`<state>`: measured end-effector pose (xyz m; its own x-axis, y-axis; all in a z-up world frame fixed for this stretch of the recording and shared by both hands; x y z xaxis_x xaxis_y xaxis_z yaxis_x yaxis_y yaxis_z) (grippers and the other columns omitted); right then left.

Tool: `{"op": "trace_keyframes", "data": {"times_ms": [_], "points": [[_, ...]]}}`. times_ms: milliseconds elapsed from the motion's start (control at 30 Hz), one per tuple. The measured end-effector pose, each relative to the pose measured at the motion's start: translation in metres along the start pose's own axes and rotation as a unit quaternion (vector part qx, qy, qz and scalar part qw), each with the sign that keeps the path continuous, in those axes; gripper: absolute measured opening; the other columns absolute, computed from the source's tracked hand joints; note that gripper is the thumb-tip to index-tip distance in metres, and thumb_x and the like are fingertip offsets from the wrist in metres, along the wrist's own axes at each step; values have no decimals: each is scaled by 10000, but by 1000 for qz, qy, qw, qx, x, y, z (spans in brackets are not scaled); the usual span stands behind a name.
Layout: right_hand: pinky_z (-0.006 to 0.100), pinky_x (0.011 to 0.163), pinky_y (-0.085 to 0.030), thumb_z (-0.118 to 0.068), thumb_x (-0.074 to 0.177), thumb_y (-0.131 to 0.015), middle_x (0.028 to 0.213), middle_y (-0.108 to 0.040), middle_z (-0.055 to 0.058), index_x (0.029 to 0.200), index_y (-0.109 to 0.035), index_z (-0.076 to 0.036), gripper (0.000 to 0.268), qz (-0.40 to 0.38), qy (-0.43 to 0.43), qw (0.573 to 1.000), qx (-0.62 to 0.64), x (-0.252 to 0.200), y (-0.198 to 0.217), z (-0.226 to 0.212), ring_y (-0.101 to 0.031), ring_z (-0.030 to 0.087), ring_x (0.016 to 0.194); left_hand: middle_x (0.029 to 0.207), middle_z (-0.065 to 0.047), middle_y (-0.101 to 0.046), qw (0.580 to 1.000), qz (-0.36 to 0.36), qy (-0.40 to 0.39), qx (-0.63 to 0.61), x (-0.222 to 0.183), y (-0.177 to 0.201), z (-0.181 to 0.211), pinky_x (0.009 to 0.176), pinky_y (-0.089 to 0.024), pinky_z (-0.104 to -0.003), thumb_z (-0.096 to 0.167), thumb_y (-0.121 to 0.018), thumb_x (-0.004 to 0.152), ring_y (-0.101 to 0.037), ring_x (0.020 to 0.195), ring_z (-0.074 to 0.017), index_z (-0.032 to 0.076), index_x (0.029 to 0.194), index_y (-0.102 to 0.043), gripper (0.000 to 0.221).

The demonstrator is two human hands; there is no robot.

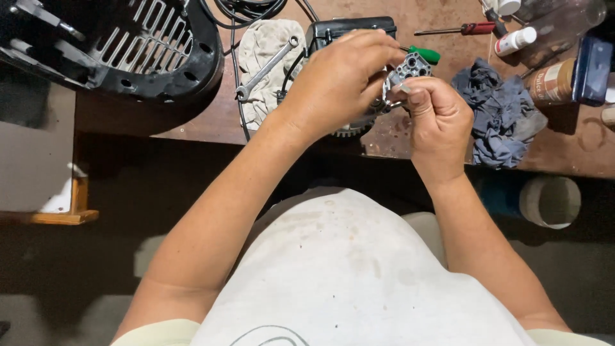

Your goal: Disassembling and reassembling a mechanical pump unit on a workbench using hand tools.

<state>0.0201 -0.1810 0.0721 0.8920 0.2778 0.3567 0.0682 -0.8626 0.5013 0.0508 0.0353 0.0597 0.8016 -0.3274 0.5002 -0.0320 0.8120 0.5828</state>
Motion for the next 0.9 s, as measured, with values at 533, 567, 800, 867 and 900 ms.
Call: {"op": "trace_keyframes", "data": {"times_ms": [533, 567, 800, 867, 900], "points": [[489, 805, -487, -224, 1325, -593, 1027, -769, 93, 1302, -761, -76, 224, -257, -67, 933, -241, 13, 43, 32, -707, 326, 929, 1051, -16, -805, 949, 180, 112, 235, 23, -56, -49, 987, -515, -512, 415, -928, 961, -769, 1063, -328, 209, 1109, -791, 289], [489, 805, -487, -224, 1325, -593, 1027, -769, 93, 1302, -761, -76, 224, -261, -68, 933, -240, 15, 41, 32, -707, 326, 929, 1051, -16, -805, 948, 179, 116, 235, 22, -53, -50, 987, -515, -512, 415, -928, 961, -769, 1063, -328, 209, 1109, -791, 289], [537, 918, -547, -88, 1241, -729, 1086, -782, 123, 1271, -783, -39, 79, -328, 117, 895, -280, 32, 45, 41, -704, 401, 1030, 1070, -28, -785, 945, 196, 84, 250, 24, -50, -49, 954, -515, -543, 387, -973, 921, -740, 1053, -348, 201, 1098, -758, 335], [567, 958, -546, -92, 1237, -738, 1039, -750, 135, 1280, -797, -28, 98, -341, 156, 885, -275, 36, 48, 49, -688, 422, 981, 1045, -27, -792, 944, 197, 90, 250, 26, -51, -49, 943, -508, -544, 403, -966, 909, -742, 1030, -355, 213, 1099, -764, 337], [572, 973, -562, -47, 1217, -775, 1085, -773, 149, 1310, -810, -10, 106, -326, 196, 881, -282, 38, 50, 53, -712, 423, 1018, 1045, -16, -812, 944, 193, 99, 249, 27, -52, -49, 952, -512, -545, 408, -964, 922, -758, 1032, -349, 220, 1135, -774, 343]]}}
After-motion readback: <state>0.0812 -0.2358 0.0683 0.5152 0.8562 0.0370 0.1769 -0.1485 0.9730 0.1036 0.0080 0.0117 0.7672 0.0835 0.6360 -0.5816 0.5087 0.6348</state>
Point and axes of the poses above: each hand's wrist, its own x-axis towards the middle knuckle, its own y-axis out of the back of the hand, z = x × y, the point moved 2 cm from there along x, towards the middle knuckle
